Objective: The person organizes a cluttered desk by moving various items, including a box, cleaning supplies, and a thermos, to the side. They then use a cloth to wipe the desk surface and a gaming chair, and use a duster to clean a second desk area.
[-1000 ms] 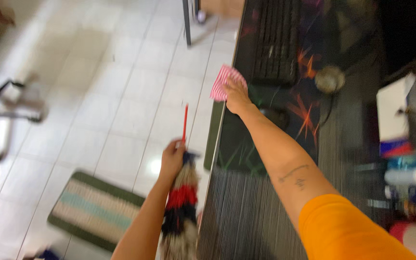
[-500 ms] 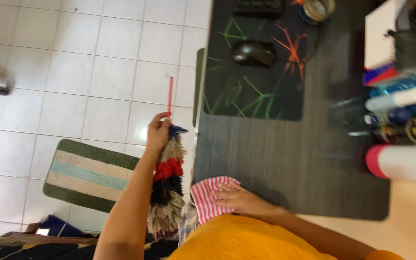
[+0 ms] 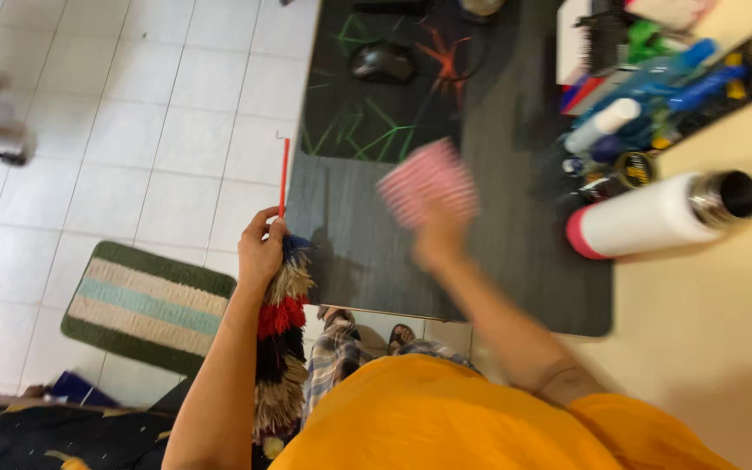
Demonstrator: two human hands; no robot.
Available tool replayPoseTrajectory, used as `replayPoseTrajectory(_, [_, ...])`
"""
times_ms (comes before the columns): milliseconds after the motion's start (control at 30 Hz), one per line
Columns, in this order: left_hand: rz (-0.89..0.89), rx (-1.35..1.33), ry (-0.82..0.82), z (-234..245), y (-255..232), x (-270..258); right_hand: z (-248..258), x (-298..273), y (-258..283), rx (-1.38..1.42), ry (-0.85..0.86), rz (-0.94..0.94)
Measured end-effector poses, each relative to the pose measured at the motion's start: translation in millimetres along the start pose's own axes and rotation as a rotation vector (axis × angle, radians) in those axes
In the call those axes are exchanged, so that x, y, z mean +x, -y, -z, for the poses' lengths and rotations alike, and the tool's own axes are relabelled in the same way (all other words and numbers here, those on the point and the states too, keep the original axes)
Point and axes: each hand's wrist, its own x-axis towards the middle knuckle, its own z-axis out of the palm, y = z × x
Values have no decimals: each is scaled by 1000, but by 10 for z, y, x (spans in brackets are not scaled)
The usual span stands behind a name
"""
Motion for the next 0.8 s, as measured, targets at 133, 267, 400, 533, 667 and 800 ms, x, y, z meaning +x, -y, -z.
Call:
replayPoseTrajectory(133, [-5, -8, 36, -287, -206, -300, 3, -752, 970, 159, 335, 247])
replayPoseTrajectory(267, [-22, -11, 137, -625, -385, -334, 515, -1151, 390, 183, 274, 218])
replayPoseTrajectory(400, [-135, 83, 207, -928, -437, -288, 1413, -1783, -652, 26, 84, 0])
replayPoseTrajectory(533, [-190, 116, 250, -1043, -454, -271, 1963, -2265, -895, -157, -93, -237])
replayPoseTrajectory(667, [-104, 208, 323, -1086, -588, -212, 1536, -2059, -487, -210, -118, -391])
replayPoseTrajectory(800, [-188, 173, 304, -1069, -716, -308, 973, -1486, 143, -43, 158, -307])
